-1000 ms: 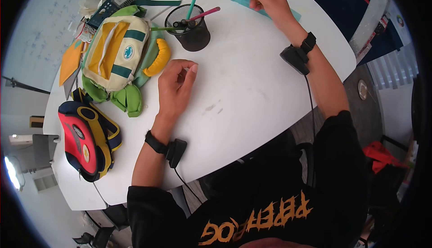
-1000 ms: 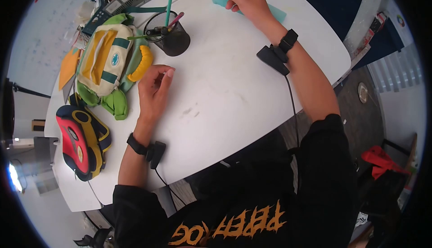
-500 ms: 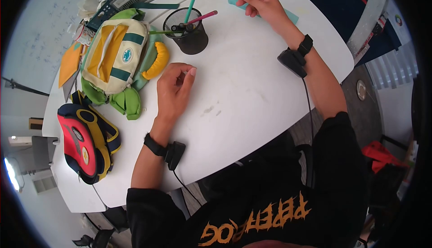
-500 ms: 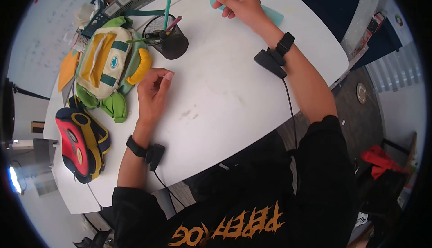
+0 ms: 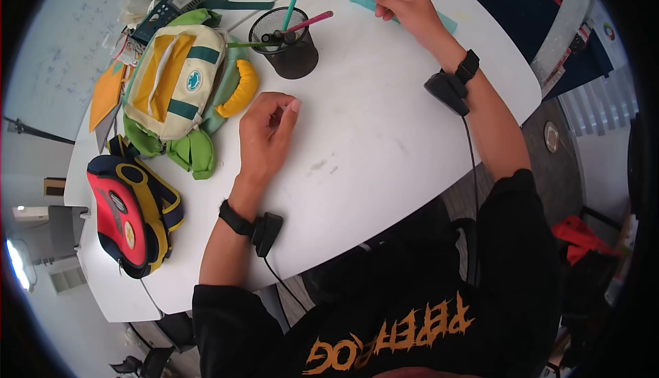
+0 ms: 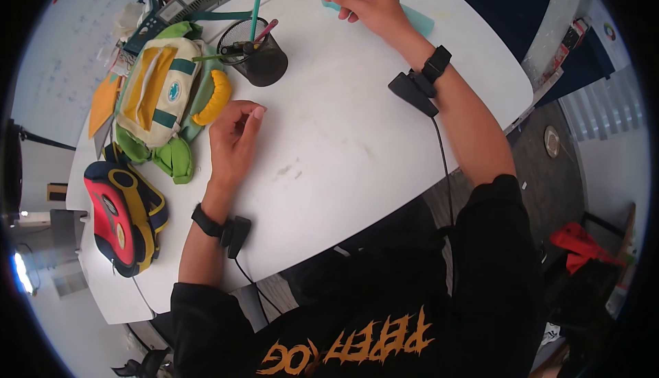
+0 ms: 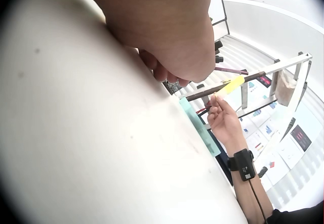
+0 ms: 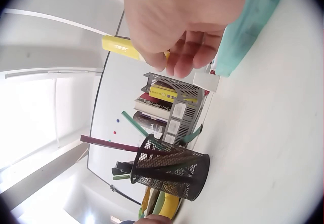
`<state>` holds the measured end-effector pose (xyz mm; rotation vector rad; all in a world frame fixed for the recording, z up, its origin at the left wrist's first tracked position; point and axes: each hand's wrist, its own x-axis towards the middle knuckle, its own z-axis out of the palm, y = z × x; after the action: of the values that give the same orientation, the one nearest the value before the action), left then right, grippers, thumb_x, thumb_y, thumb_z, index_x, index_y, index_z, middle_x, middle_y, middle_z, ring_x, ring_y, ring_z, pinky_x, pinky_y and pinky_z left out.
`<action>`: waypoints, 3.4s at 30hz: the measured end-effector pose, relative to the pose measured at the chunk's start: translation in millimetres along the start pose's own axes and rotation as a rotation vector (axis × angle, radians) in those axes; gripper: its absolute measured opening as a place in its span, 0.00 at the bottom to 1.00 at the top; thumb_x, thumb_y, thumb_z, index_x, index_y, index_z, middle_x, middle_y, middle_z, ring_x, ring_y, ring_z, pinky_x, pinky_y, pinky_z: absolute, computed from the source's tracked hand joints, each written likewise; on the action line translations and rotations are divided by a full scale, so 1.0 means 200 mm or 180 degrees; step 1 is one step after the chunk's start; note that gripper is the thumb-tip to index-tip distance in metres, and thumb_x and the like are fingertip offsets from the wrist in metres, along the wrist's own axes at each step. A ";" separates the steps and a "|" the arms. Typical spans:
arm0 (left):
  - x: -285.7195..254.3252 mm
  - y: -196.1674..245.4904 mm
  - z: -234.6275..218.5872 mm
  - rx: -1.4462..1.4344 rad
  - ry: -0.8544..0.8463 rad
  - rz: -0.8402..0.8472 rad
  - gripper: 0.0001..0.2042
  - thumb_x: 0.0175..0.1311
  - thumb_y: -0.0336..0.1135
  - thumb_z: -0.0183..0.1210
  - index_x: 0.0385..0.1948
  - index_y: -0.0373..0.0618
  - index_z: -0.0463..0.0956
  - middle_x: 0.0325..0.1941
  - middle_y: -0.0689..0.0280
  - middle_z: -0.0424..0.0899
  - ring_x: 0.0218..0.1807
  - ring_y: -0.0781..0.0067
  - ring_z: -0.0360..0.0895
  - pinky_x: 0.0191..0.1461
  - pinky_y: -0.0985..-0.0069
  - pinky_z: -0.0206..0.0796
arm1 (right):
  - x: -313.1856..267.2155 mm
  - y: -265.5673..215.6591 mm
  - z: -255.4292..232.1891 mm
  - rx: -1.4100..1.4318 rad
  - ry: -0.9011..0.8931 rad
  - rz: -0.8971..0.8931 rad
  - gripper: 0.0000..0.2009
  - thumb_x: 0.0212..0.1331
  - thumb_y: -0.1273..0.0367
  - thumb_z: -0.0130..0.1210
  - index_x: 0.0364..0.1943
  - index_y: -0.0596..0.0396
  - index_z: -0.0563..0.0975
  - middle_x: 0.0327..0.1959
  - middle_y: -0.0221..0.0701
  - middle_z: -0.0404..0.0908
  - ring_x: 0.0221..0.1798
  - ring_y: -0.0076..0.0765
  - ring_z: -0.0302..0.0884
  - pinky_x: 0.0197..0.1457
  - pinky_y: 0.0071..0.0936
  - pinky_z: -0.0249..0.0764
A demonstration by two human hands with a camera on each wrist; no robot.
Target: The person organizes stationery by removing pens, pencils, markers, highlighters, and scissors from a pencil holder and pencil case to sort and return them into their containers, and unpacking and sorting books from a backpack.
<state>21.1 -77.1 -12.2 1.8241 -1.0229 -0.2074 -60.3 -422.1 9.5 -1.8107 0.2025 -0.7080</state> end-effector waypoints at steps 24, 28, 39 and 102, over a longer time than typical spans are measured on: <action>0.01 0.01 0.00 0.0019 0.0007 -0.0036 0.10 0.77 0.32 0.63 0.41 0.32 0.83 0.38 0.66 0.82 0.37 0.80 0.73 0.42 0.79 0.68 | 0.04 0.00 -0.01 0.0415 0.0200 0.0309 0.11 0.75 0.63 0.63 0.50 0.55 0.87 0.36 0.22 0.88 0.32 0.14 0.79 0.35 0.14 0.73; 0.00 0.02 -0.01 0.0057 -0.0029 -0.0086 0.10 0.77 0.33 0.64 0.40 0.32 0.83 0.38 0.65 0.83 0.37 0.80 0.73 0.43 0.79 0.68 | 0.02 -0.01 0.01 0.0404 0.0160 0.0273 0.11 0.75 0.64 0.63 0.51 0.56 0.87 0.37 0.22 0.88 0.32 0.15 0.79 0.36 0.14 0.74; 0.00 0.01 0.00 -0.0011 -0.0020 -0.0060 0.10 0.77 0.33 0.64 0.41 0.33 0.84 0.37 0.66 0.83 0.36 0.81 0.74 0.42 0.80 0.68 | 0.03 0.01 0.00 0.0679 0.0303 0.0230 0.10 0.73 0.69 0.65 0.52 0.57 0.86 0.39 0.23 0.88 0.32 0.14 0.78 0.36 0.14 0.74; 0.00 0.02 -0.01 0.0027 -0.0054 -0.0053 0.11 0.77 0.34 0.64 0.39 0.32 0.84 0.37 0.64 0.84 0.37 0.78 0.76 0.42 0.78 0.69 | 0.00 0.00 -0.02 0.0224 0.0351 0.0224 0.18 0.71 0.57 0.67 0.57 0.51 0.87 0.44 0.21 0.89 0.42 0.14 0.81 0.48 0.19 0.77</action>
<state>19.7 -76.2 -7.7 1.8419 -1.0220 -0.2293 -62.2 -425.3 9.3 -1.6912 0.3093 -0.7568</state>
